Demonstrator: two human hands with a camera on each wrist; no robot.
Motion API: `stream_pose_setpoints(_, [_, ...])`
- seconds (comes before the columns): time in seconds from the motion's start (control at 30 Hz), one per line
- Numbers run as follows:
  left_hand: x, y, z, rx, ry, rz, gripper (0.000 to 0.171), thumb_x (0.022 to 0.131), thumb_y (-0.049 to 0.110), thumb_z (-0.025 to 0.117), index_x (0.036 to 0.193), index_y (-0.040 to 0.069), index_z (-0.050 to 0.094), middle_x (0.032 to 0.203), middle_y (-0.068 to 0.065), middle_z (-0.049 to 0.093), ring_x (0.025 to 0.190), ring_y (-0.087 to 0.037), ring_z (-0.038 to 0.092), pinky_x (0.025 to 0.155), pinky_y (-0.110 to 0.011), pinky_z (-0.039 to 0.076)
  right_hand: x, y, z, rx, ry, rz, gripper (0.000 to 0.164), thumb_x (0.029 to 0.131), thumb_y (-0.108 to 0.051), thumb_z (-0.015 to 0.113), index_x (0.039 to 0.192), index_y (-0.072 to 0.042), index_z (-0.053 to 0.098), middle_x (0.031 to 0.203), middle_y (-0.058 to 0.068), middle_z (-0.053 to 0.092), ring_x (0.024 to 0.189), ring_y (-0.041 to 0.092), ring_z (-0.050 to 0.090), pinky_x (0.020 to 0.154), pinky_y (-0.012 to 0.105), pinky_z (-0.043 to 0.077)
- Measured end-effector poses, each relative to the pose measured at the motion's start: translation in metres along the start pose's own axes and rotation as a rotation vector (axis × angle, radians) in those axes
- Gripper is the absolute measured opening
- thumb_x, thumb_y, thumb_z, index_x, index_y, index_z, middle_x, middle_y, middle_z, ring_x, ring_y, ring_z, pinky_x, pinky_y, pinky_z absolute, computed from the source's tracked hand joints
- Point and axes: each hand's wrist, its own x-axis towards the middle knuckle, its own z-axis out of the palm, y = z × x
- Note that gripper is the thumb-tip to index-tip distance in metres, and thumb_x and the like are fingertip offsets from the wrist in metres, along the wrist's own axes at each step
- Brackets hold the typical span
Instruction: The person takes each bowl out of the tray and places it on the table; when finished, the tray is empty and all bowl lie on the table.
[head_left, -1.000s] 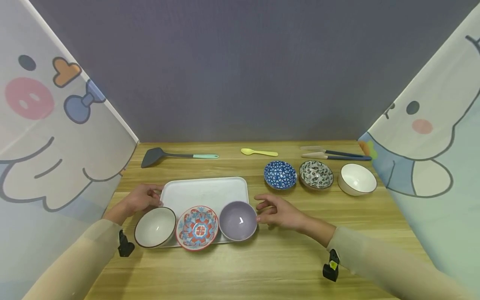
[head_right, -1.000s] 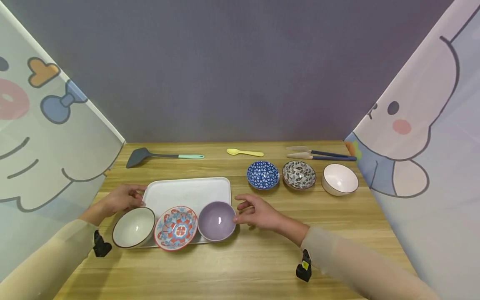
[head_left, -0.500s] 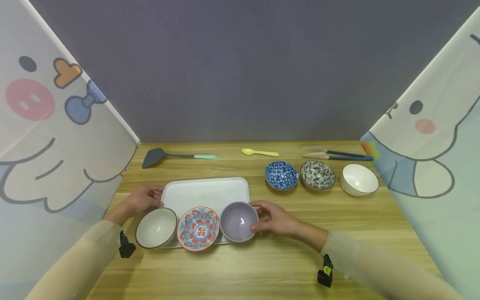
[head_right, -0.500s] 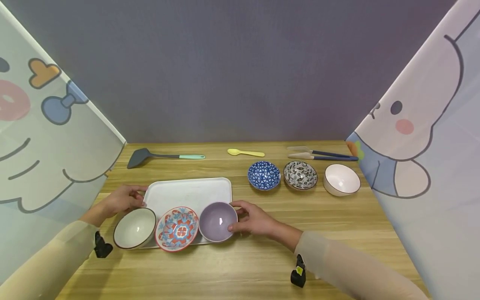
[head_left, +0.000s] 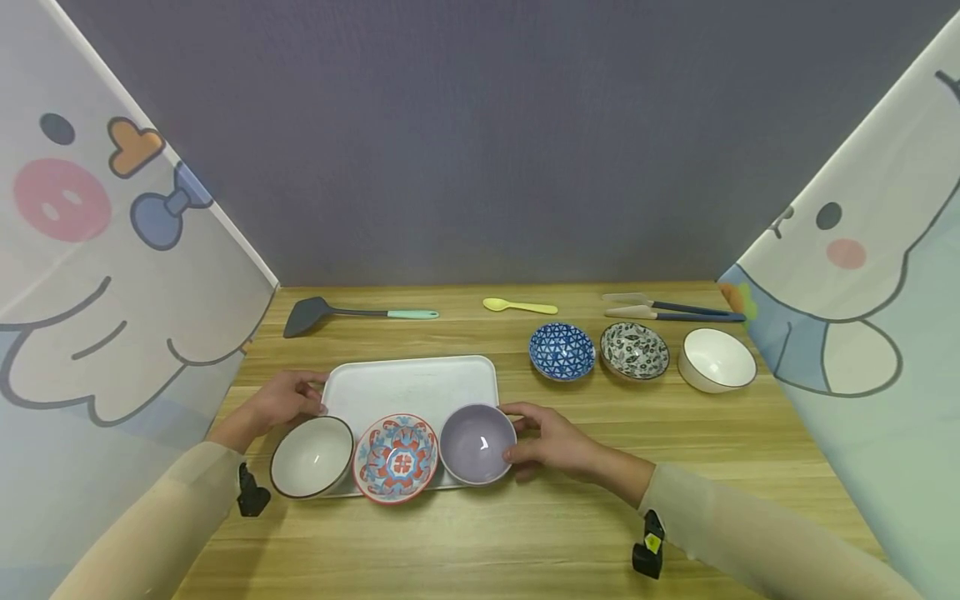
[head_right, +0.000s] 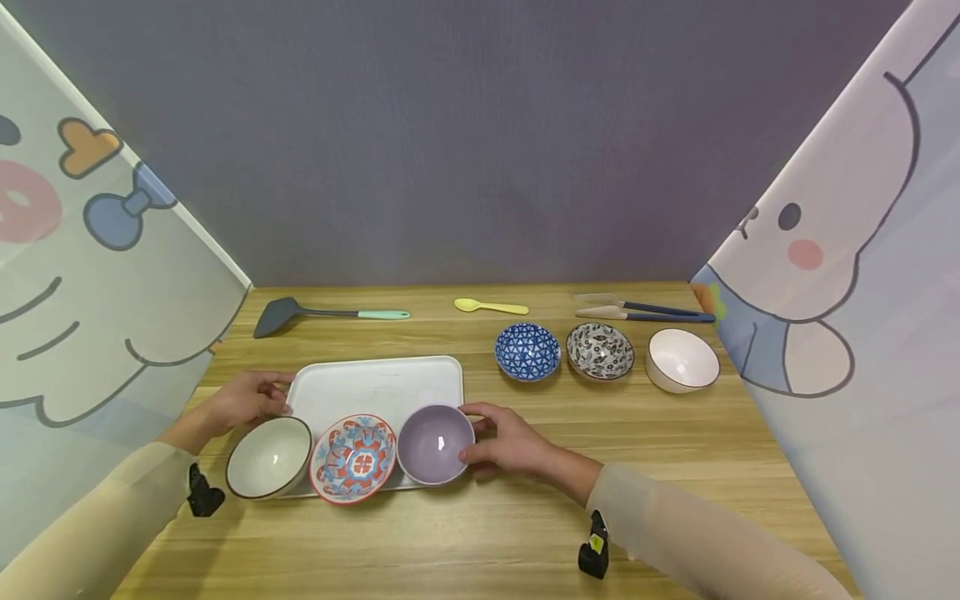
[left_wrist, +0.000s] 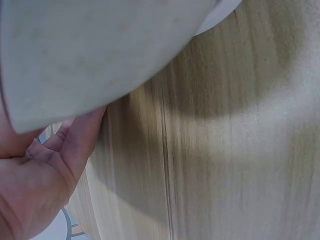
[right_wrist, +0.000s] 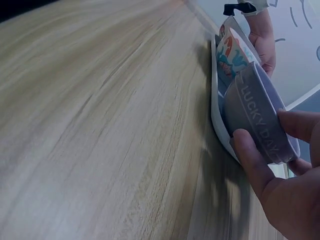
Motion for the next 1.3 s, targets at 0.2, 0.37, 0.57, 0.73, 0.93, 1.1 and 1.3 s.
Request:
stream_pose_setpoints(0.2, [-0.001, 0.000, 0.000, 0.020, 0.001, -0.008, 0.064, 0.087, -0.001, 0.075, 0.144, -0.014, 0.047, 0.094, -0.013, 0.063, 0.077, -0.017, 0.061, 0.060, -0.028, 0.053, 0.000, -0.001, 0.002, 0.055, 0.032, 0.021, 0.072, 0.084, 0.004, 0.076, 0.150, -0.001, 0.048, 0.119, 0.027, 0.065, 0.083, 0.031, 0.074, 0.071, 0.053, 0.061])
stream_pose_setpoints(0.37, [0.000, -0.001, 0.001, 0.025, 0.005, -0.011, 0.064, 0.087, -0.001, 0.075, 0.144, -0.013, 0.048, 0.093, -0.012, 0.063, 0.077, -0.018, 0.061, 0.059, -0.028, 0.052, 0.002, -0.003, 0.002, 0.067, 0.052, 0.033, 0.071, 0.082, 0.006, 0.074, 0.148, 0.000, 0.050, 0.117, 0.026, 0.067, 0.083, 0.030, 0.074, 0.070, 0.050, 0.062])
stream_pose_setpoints(0.57, [0.001, -0.004, 0.001, 0.002, -0.003, -0.023, 0.064, 0.088, 0.000, 0.074, 0.145, -0.012, 0.047, 0.095, -0.012, 0.063, 0.078, -0.018, 0.062, 0.062, -0.031, 0.054, 0.000, -0.005, 0.001, 0.079, 0.057, 0.057, 0.071, 0.082, 0.006, 0.072, 0.148, 0.000, 0.049, 0.118, 0.027, 0.067, 0.083, 0.030, 0.074, 0.071, 0.048, 0.062])
stream_pose_setpoints(0.73, [0.000, -0.004, 0.000, -0.013, -0.009, -0.014, 0.064, 0.089, -0.001, 0.073, 0.146, -0.012, 0.046, 0.096, -0.013, 0.063, 0.079, -0.019, 0.063, 0.063, -0.031, 0.055, -0.003, -0.008, 0.000, 0.083, 0.070, 0.072, 0.070, 0.082, 0.005, 0.073, 0.148, -0.001, 0.050, 0.118, 0.025, 0.067, 0.084, 0.030, 0.074, 0.071, 0.047, 0.062])
stream_pose_setpoints(0.93, [0.000, -0.002, 0.001, 0.001, -0.003, -0.008, 0.064, 0.088, -0.001, 0.074, 0.145, -0.012, 0.047, 0.095, -0.013, 0.064, 0.079, -0.019, 0.063, 0.062, -0.031, 0.055, -0.009, -0.013, -0.005, 0.083, 0.081, 0.077, 0.070, 0.083, 0.002, 0.073, 0.149, -0.003, 0.050, 0.120, 0.025, 0.066, 0.085, 0.031, 0.074, 0.072, 0.047, 0.062])
stream_pose_setpoints(1.1, [0.001, -0.002, 0.001, 0.007, 0.000, -0.004, 0.064, 0.087, -0.001, 0.075, 0.144, -0.012, 0.048, 0.094, -0.013, 0.065, 0.078, -0.018, 0.063, 0.061, -0.030, 0.054, -0.019, -0.017, -0.016, 0.098, 0.090, 0.064, 0.070, 0.086, 0.001, 0.071, 0.151, -0.001, 0.046, 0.123, 0.029, 0.063, 0.087, 0.031, 0.074, 0.076, 0.050, 0.061])
stream_pose_setpoints(1.3, [0.000, -0.002, 0.000, 0.001, -0.006, -0.013, 0.064, 0.087, -0.001, 0.075, 0.144, -0.012, 0.048, 0.095, -0.014, 0.064, 0.078, -0.019, 0.063, 0.062, -0.031, 0.055, -0.034, -0.020, -0.036, 0.133, 0.133, 0.075, 0.073, 0.089, 0.000, 0.069, 0.155, -0.001, 0.039, 0.131, 0.033, 0.058, 0.092, 0.031, 0.072, 0.078, 0.044, 0.062])
